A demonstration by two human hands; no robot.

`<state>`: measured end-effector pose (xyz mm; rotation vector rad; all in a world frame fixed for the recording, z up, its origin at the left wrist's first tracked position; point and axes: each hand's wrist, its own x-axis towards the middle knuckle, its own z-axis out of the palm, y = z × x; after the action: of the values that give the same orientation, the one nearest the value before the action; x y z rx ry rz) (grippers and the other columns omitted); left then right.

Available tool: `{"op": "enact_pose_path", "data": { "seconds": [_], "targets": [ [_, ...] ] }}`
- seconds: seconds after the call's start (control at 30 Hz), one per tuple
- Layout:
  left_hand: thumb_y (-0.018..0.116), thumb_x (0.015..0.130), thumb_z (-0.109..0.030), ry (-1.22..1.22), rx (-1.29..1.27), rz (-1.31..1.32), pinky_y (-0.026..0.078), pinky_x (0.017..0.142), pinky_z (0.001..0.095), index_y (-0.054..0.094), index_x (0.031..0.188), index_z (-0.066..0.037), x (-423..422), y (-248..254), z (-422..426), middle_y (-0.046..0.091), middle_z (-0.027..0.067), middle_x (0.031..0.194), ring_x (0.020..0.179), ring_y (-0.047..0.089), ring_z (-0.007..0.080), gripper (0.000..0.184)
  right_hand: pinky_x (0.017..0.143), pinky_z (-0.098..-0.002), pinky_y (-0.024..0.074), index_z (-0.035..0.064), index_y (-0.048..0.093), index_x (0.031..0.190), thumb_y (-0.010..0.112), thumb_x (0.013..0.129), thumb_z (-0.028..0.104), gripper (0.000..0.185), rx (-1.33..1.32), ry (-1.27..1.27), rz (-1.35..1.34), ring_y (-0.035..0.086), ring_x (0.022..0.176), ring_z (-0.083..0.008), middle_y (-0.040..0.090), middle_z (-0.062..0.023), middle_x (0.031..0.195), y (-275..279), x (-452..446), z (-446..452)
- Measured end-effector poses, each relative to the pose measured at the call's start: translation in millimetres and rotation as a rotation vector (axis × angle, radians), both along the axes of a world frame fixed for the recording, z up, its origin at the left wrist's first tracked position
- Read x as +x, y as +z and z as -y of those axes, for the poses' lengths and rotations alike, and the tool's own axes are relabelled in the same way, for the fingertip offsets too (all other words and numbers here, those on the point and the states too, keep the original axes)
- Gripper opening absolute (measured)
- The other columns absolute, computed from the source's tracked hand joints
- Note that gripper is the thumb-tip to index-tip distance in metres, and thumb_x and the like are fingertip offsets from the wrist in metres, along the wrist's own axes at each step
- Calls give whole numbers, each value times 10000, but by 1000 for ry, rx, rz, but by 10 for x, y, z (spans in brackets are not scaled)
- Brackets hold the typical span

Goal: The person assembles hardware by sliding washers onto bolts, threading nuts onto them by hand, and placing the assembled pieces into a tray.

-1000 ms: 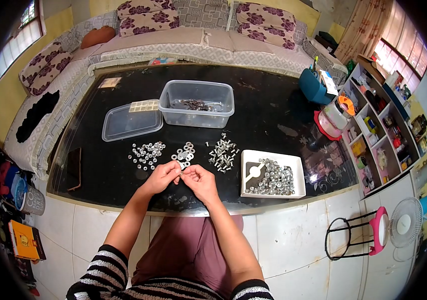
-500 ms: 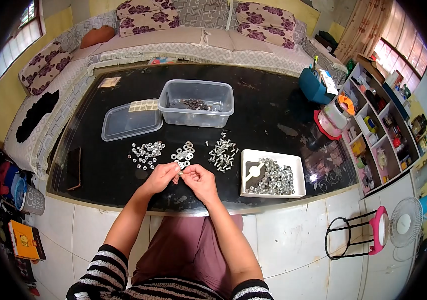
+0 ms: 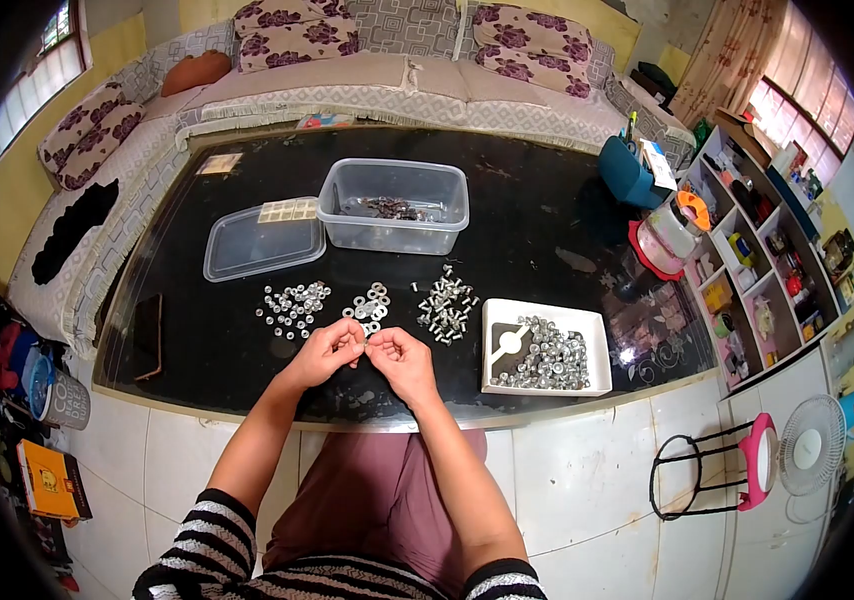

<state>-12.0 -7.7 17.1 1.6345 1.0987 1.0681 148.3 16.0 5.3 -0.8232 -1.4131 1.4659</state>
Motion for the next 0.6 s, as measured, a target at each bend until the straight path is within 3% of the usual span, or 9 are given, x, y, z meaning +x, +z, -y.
{"op": "enact_pose_path", "data": {
  "seconds": [0.3,0.4,0.5,0.6],
  "targets": [
    [520,796,-104,27,-47,149,382,513,215,488,818,-22,8,-39,-18,513,10,613,554,481,66,91,548,-141,376,17,569,820,596,756,11,70,2,-9,-15,464,603,-9,541,33,699,-28,-3,-11],
    [525,780,-96,10,54,21,379,513,210,486,824,-26,-17,-90,-33,509,4,612,556,480,60,91,548,-142,379,16,568,821,592,760,11,66,-6,-9,-19,466,600,-13,541,31,697,-35,-4,-17],
    [535,766,-94,9,-3,-23,377,510,209,480,841,-30,-27,-39,-21,507,-1,608,551,477,57,113,547,-141,378,16,567,819,590,761,11,63,-11,-8,-22,465,596,-13,538,31,692,-36,-4,-18],
    [536,764,-93,22,64,68,380,507,216,484,820,-29,-10,-80,-21,505,7,598,540,479,67,99,545,-141,377,16,566,817,590,759,9,63,-12,-5,-23,464,593,-13,536,32,688,-33,-3,-17]
  ]
}}
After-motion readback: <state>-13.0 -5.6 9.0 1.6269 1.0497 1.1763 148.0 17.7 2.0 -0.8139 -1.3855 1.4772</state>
